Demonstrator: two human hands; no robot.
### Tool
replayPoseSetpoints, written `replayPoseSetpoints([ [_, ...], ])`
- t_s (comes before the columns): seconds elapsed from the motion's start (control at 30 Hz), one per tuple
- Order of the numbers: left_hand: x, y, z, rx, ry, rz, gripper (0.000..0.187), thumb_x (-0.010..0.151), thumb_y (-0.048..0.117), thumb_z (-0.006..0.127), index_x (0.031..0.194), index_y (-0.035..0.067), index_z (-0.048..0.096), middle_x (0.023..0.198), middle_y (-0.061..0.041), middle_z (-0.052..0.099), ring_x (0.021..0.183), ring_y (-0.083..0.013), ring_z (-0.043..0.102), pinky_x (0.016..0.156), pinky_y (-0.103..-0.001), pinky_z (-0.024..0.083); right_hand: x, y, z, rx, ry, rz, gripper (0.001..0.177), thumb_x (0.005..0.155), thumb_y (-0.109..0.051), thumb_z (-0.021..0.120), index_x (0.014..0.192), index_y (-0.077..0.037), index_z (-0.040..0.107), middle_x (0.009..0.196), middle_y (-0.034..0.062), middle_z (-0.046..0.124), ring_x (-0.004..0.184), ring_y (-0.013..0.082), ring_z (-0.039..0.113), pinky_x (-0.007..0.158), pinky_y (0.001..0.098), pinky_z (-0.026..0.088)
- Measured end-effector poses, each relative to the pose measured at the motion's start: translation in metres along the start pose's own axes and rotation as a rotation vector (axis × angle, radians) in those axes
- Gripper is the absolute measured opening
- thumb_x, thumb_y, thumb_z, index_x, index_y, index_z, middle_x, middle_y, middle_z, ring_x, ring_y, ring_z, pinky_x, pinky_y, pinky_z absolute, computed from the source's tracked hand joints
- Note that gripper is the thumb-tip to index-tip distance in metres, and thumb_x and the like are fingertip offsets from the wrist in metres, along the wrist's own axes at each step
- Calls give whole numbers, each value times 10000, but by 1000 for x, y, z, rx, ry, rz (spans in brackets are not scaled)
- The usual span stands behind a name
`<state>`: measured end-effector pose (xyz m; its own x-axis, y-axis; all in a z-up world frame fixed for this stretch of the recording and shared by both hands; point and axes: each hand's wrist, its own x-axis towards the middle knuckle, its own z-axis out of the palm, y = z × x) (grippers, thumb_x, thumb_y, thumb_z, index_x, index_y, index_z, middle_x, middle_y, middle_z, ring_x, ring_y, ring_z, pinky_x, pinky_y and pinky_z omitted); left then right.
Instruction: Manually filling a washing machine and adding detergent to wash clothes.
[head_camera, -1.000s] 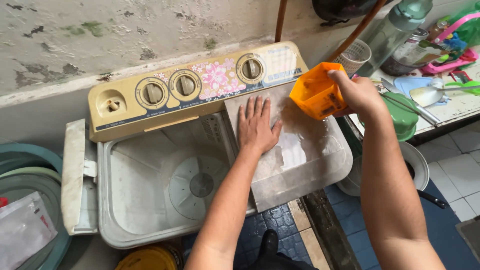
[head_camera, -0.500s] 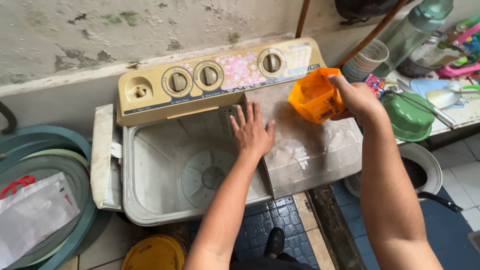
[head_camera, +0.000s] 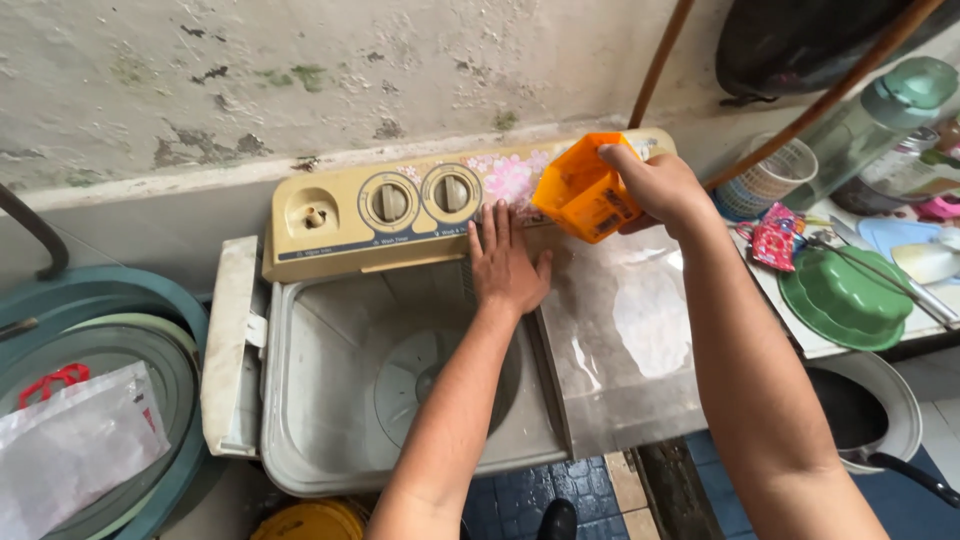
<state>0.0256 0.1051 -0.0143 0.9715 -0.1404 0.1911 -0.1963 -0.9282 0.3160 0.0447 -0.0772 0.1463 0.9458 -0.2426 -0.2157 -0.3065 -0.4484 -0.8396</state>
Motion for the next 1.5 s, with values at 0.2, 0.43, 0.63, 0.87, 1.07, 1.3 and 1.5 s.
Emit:
replayPoseSetpoints([
  [0.2,15,-18,5,-93,71,72,864,901,475,582,1545,-21,288,1659,-212,162,1541,-390,56,1227,-542,31,36,-3,2,39,18,-11,728,844,-554,654,1105,125,654,999,224,711,758,338,753,579,413,640],
  [0.43,9,-51,4,-239,106,276,648,944,357,653,1492,57,482,1648,-138,306,1592,-376,196,1308,-532,153,32,-12,8,-28,48,10,738,860,-546,669,1106,150,658,1014,228,717,782,317,759,605,403,644],
  [0.63,7,-87,-27,-167,315,191,774,879,353,673,1532,30,412,1685,-201,222,1573,-428,129,1269,-579,92,19,-43,40,-149,56,15,741,860,-553,672,1036,167,686,946,232,730,739,315,759,611,395,633],
  [0.87,-2,-166,-58,-95,307,-235,1032,878,521,655,1587,-46,165,1679,-266,97,1559,-446,4,1235,-597,-13,15,-86,96,-306,44,-35,754,850,-608,642,1009,126,717,882,232,752,691,305,768,639,374,611],
  [1.07,-16,-221,-78,-105,226,-382,1229,810,727,642,1609,-5,61,1687,-234,23,1563,-411,-34,1243,-569,-20,8,-120,155,-396,-2,-100,780,853,-632,624,969,132,729,848,233,751,675,294,770,641,376,616],
  [1.3,-32,-235,-101,-129,122,-510,1339,748,810,647,1600,-13,21,1693,-219,-6,1562,-391,-56,1253,-521,3,-4,-146,219,-428,-56,-202,783,853,-646,616,889,125,751,752,237,741,634,282,763,625,357,605],
  [1.5,-39,-250,-43,-24,319,-322,1057,931,667,549,1610,-22,123,1697,-223,76,1571,-404,12,1257,-550,49,-45,-169,243,-411,-89,-193,783,831,-661,598,876,111,728,729,222,725,590,275,757,481,417,597],
])
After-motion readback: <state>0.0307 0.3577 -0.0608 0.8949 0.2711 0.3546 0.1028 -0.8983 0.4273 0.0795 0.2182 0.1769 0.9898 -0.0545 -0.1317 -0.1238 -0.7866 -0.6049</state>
